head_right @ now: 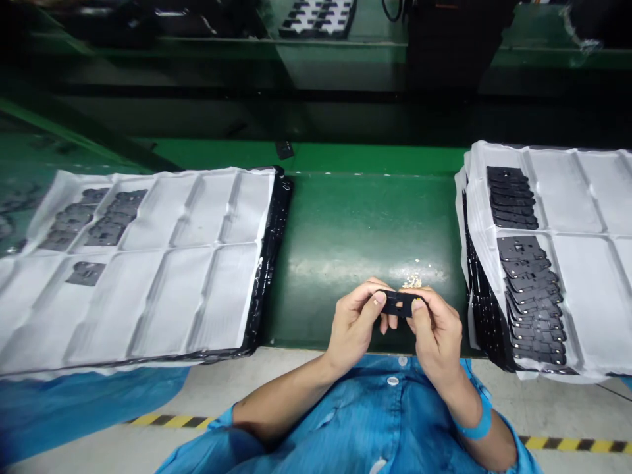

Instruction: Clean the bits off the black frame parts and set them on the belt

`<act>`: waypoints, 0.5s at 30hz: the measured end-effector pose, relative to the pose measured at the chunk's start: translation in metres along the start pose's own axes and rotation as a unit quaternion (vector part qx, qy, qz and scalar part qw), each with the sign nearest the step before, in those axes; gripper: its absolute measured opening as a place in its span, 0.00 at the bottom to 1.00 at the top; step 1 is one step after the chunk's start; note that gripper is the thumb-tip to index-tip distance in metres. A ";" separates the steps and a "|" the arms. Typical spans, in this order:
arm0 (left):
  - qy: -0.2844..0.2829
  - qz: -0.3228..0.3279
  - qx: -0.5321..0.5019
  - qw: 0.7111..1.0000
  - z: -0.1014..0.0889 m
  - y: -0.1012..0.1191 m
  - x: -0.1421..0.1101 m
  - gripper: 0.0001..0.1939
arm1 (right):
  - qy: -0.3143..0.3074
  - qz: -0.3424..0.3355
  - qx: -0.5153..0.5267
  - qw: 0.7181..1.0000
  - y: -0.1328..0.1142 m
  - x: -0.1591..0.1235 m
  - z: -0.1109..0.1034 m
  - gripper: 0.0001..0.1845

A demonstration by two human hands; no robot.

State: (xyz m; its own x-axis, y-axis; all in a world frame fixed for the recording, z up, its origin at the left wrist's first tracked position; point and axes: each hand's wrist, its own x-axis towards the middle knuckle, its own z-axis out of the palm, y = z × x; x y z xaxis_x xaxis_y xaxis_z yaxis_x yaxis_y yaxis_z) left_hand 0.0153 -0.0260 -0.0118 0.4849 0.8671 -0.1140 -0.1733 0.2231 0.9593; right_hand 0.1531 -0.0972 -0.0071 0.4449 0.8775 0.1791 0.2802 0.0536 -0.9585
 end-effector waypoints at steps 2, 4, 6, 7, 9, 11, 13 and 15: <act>-0.002 0.012 0.007 1.000 0.000 -0.001 -0.001 0.21 | 0.008 0.002 -0.002 1.000 0.000 0.000 0.000 0.14; -0.002 0.029 0.015 0.999 0.000 -0.001 -0.003 0.20 | 0.013 0.002 0.001 1.000 -0.001 0.000 0.000 0.14; -0.002 0.051 0.024 0.998 0.000 -0.001 -0.005 0.18 | 0.018 0.006 0.008 1.000 0.000 0.001 0.000 0.15; -0.004 0.060 0.029 0.998 0.000 -0.001 -0.006 0.18 | 0.020 0.012 0.013 1.000 0.001 0.001 0.000 0.15; -0.004 0.077 0.038 0.996 0.000 0.000 -0.006 0.17 | 0.023 0.040 0.031 0.998 0.004 0.001 0.000 0.16; 0.001 0.077 0.037 0.996 -0.001 0.001 -0.006 0.17 | 0.014 0.083 0.057 0.995 0.007 0.000 -0.001 0.17; -0.004 0.045 0.014 0.999 -0.003 0.002 -0.005 0.18 | -0.010 0.124 0.088 0.988 0.011 -0.002 -0.003 0.17; -0.027 -0.007 -0.028 0.999 -0.005 0.004 -0.004 0.19 | -0.036 0.151 0.111 0.982 0.013 -0.004 -0.005 0.16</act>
State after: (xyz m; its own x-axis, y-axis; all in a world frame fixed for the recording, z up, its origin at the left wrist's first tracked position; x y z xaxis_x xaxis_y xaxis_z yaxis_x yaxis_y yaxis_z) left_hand 0.0090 -0.0263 -0.0091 0.5328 0.8389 -0.1112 -0.2129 0.2601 0.9418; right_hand 0.1594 -0.1029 -0.0190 0.4149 0.9006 -0.1292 -0.0509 -0.1188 -0.9916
